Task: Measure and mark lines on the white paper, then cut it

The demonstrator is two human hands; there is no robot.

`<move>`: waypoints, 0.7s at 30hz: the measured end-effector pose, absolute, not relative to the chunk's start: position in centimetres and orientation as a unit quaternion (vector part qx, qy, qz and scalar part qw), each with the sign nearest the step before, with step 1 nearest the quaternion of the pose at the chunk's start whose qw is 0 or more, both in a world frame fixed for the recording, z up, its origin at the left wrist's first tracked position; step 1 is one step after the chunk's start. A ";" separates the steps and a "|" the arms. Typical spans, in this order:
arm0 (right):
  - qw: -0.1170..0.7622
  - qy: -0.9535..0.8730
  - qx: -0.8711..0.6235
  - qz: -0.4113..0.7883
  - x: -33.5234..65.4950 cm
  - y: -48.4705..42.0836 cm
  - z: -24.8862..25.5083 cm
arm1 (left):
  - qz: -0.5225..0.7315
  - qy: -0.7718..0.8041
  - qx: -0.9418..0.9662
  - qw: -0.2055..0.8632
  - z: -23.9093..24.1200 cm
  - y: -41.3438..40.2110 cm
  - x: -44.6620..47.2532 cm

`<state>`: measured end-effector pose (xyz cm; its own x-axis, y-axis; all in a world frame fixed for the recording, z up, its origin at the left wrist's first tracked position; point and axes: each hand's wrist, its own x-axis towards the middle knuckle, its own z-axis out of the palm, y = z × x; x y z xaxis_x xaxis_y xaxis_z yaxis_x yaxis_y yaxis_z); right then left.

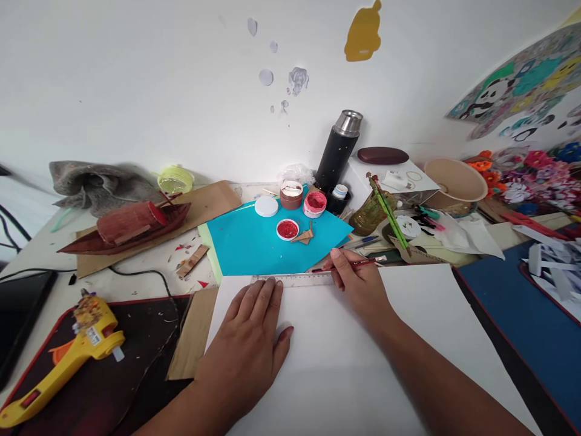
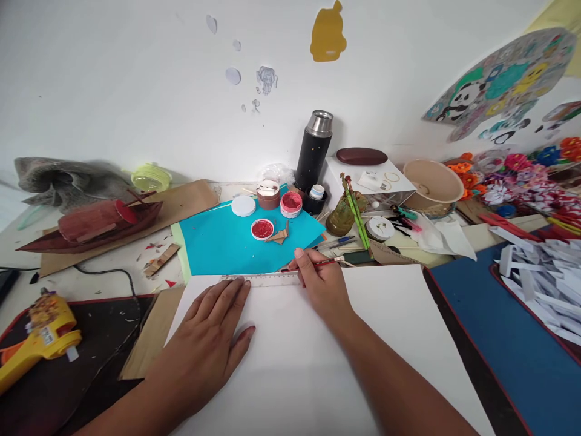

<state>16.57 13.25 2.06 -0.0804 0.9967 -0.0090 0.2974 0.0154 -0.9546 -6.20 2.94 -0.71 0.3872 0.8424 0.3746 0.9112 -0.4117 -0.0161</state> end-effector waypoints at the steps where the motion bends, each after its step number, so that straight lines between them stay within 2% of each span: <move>1: 0.403 -0.590 -0.548 0.436 16.6 13.2 2.1 | -0.156 -0.530 -0.826 0.108 -0.7 2.9 -6.2; 21: 0.392 -0.594 -0.547 0.440 16.5 13.1 2.7 | -0.149 -0.528 -0.831 0.094 -0.4 3.0 -6.2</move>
<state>16.50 13.07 2.72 -0.0941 0.9954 -0.0160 0.3054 0.0136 -0.9521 -6.19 2.98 -0.35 0.3977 0.8491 0.3477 0.9053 -0.4247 0.0016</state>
